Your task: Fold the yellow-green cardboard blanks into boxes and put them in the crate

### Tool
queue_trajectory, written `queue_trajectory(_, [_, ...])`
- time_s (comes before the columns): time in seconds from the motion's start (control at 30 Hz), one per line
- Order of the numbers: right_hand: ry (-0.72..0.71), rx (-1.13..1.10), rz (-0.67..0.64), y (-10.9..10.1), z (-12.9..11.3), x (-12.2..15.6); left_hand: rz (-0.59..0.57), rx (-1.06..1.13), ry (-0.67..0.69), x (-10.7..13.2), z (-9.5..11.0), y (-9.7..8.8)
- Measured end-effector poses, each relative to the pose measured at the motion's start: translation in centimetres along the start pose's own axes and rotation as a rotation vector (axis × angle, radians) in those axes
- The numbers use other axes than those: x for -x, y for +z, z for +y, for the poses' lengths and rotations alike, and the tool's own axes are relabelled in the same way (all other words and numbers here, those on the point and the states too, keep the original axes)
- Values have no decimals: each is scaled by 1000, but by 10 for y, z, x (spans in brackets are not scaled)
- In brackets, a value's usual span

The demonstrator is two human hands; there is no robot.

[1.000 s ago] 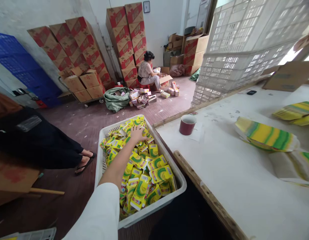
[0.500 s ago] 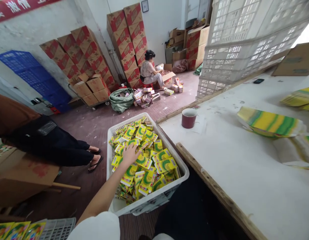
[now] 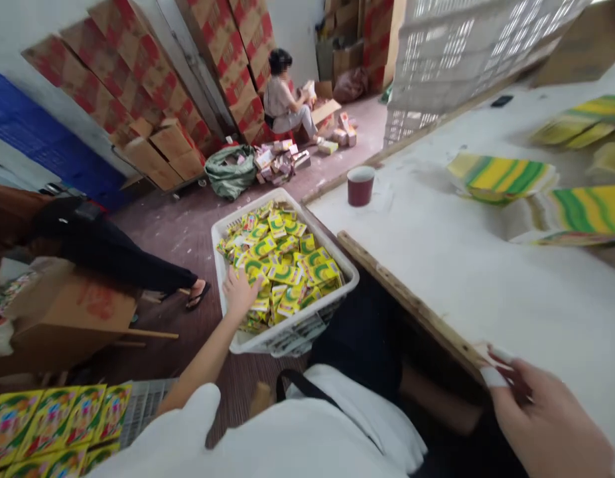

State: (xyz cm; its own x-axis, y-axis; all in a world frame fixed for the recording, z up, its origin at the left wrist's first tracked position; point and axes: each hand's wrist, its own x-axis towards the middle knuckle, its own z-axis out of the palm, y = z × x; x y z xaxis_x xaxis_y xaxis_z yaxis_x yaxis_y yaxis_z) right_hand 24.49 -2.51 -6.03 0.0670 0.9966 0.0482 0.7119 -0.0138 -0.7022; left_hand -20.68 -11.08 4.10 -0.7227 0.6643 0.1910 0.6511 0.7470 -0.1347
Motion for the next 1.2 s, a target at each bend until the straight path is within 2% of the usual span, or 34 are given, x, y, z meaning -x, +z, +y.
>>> queue_trajectory(0.07, [45, 56, -56, -7, -13, -1, -86, 0, -40, 1, -4, 7])
queue_trajectory(0.2, [45, 97, -101, -12, -21, -3, -199, 19, 12, -3, 3, 16])
queue_trajectory(0.3, [-15, 131, -79, -14, -16, -3, -188, 13, 25, 0, 10, 11])
queue_trajectory(0.4, [-67, 160, -72, -14, -13, -2, -118, 6, 57, 18, 18, 0])
queue_trajectory(0.5, [-54, 149, -58, -13, -15, -2, -107, 38, 197, 44, 28, -5])
queue_trajectory(0.63, [-31, 130, -36, -8, -15, -1, -222, 100, 448, 70, 46, 4])
queue_trajectory(0.73, [-108, 125, 23, -3, -8, 0, -252, 112, 502, 78, 56, 12])
queue_trajectory(0.87, [-211, 132, 75, 5, 0, 2, -231, 126, 536, 77, 63, 16])
queue_trajectory(1.0, [-274, 90, 137, 12, 1, 3, -222, 186, 649, 69, 73, 21])
queue_trajectory(1.2, [-250, -10, 122, 18, -5, 1, -170, 320, 860, 47, 89, 33])
